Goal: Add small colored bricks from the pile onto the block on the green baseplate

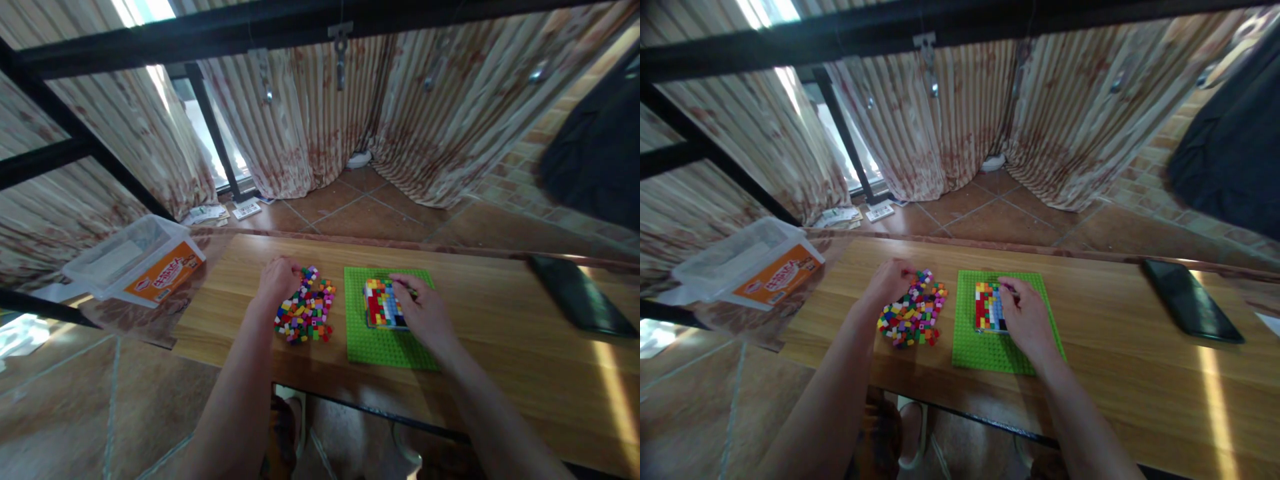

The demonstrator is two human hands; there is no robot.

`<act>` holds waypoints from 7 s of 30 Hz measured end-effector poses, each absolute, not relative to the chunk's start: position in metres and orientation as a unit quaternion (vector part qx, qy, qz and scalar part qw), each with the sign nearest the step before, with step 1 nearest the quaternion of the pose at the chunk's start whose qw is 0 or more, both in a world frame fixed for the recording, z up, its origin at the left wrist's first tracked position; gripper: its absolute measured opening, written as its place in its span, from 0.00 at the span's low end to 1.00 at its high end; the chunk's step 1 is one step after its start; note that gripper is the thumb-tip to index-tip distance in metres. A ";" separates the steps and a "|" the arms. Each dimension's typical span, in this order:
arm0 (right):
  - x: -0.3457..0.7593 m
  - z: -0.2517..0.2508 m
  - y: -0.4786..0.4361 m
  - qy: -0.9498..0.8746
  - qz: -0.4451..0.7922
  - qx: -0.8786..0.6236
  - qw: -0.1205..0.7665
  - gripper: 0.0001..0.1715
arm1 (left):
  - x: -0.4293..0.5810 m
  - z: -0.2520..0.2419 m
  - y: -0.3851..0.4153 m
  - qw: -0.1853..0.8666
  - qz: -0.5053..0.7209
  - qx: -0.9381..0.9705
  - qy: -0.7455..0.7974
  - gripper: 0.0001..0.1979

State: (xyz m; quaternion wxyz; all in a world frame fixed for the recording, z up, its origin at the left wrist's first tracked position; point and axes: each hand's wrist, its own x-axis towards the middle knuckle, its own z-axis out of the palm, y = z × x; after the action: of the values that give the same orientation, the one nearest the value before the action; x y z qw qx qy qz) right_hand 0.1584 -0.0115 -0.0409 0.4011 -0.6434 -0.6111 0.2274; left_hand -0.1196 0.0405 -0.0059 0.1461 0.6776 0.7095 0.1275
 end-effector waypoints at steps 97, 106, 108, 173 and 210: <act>0.151 -0.015 -0.023 -0.668 0.150 -0.565 0.460 0.10 | -0.021 -0.005 0.016 0.300 0.396 0.690 0.526 0.08; 0.146 -0.021 -0.022 -0.701 0.139 -0.557 0.422 0.09 | -0.023 -0.002 0.014 0.323 0.353 0.711 0.515 0.10; 0.146 -0.024 -0.022 -0.692 0.141 -0.565 0.426 0.09 | -0.024 -0.002 0.015 0.324 0.351 0.707 0.521 0.10; 0.143 -0.037 -0.005 -0.602 0.224 -0.623 0.446 0.11 | -0.026 -0.003 0.018 0.308 0.322 0.701 0.556 0.10; 0.137 -0.021 -0.020 -0.698 0.133 -0.552 0.437 0.08 | -0.016 -0.002 0.008 0.448 0.414 0.648 0.456 0.12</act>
State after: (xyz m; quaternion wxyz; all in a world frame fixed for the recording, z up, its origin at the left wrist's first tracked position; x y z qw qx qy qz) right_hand 0.1368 -0.0202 -0.0206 0.4366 -0.5517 -0.6981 0.1330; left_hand -0.0165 0.0082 -0.0019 0.4478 0.6480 0.4561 0.4143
